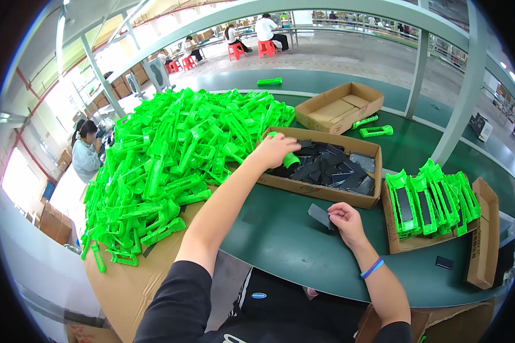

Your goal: The person assembles green plastic housings by hand, inserting black electronic components into them.

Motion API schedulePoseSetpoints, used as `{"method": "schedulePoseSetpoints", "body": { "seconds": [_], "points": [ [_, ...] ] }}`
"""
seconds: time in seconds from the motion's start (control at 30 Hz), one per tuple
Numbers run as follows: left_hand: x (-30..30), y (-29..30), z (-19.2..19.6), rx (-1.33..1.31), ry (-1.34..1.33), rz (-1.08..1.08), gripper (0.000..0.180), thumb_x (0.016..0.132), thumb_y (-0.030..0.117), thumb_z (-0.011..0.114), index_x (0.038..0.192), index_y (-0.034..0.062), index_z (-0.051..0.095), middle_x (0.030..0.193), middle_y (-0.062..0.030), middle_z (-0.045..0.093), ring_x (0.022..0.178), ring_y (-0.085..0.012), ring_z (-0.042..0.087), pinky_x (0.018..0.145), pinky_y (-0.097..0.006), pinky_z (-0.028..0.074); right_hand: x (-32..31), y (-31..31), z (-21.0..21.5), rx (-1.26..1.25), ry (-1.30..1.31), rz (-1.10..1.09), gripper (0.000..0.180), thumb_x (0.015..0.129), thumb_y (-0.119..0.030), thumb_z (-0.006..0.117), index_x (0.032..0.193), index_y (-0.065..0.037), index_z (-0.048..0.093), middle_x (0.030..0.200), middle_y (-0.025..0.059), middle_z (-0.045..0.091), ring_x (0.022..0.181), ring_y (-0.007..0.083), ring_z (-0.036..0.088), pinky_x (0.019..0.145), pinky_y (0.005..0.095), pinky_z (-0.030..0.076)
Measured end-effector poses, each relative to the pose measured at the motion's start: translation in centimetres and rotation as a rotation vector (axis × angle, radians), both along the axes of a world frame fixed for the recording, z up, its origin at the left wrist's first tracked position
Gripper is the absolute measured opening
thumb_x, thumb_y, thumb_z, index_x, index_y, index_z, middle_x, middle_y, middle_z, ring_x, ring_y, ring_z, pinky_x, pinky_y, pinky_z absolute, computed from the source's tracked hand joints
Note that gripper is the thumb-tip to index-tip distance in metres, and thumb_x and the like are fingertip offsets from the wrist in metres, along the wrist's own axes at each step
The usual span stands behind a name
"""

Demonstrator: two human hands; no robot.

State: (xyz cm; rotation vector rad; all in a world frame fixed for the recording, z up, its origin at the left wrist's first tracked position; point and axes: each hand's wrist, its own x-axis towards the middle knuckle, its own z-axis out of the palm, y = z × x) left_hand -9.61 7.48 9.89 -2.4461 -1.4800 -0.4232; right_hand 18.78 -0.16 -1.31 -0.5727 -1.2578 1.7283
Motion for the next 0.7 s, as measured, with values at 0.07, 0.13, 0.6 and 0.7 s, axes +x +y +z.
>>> {"method": "schedulePoseSetpoints", "body": {
  "seconds": [0.07,0.13,0.6,0.7],
  "points": [
    [-1.3,1.7,-1.6,-0.162,0.289,-0.045,0.041,0.072,-0.003,0.052,0.109,0.0133,0.059,0.110,0.0012,0.057,0.111,-0.0227,0.047,0.090,-0.040,0.040,0.0,0.2,-0.1,-0.063,0.079,0.006,0.020,0.079,0.002,0.060,0.099,0.000,0.056,0.089,0.0041,0.058,0.080,0.0089,0.056,0.072,0.0208,0.047],
    [-1.1,2.5,-0.2,-0.176,0.322,-0.059,0.041,0.071,-0.001,0.055,0.110,0.0139,0.058,0.110,0.0001,0.057,0.110,-0.0233,0.048,0.091,-0.041,0.039,0.1,0.3,0.3,-0.092,0.106,0.015,0.022,0.079,0.003,0.060,0.100,0.000,0.055,0.089,0.0044,0.058,0.080,0.0095,0.056,0.070,0.0220,0.048],
    [9.8,-7.2,-5.6,-0.322,-1.681,-0.603,0.080,0.072,-0.003,0.062,0.135,0.0174,0.018,0.113,-0.0143,0.048,0.108,-0.0328,0.052,0.092,-0.047,0.043,1.7,0.7,0.9,0.076,0.268,-0.284,0.026,0.073,0.004,0.063,0.097,-0.004,0.057,0.100,0.0041,0.058,0.095,0.0131,0.054,0.086,0.0268,0.042],
    [9.3,-8.3,-7.5,-0.419,-1.751,-0.547,0.080,0.072,-0.009,0.058,0.135,0.0204,0.019,0.113,-0.0121,0.047,0.109,-0.0314,0.051,0.087,-0.038,0.047,2.3,-0.9,0.3,0.086,0.145,-0.321,0.021,0.076,0.002,0.063,0.094,-0.004,0.056,0.102,0.0050,0.056,0.097,0.0132,0.052,0.090,0.0279,0.039]
  ]
}}
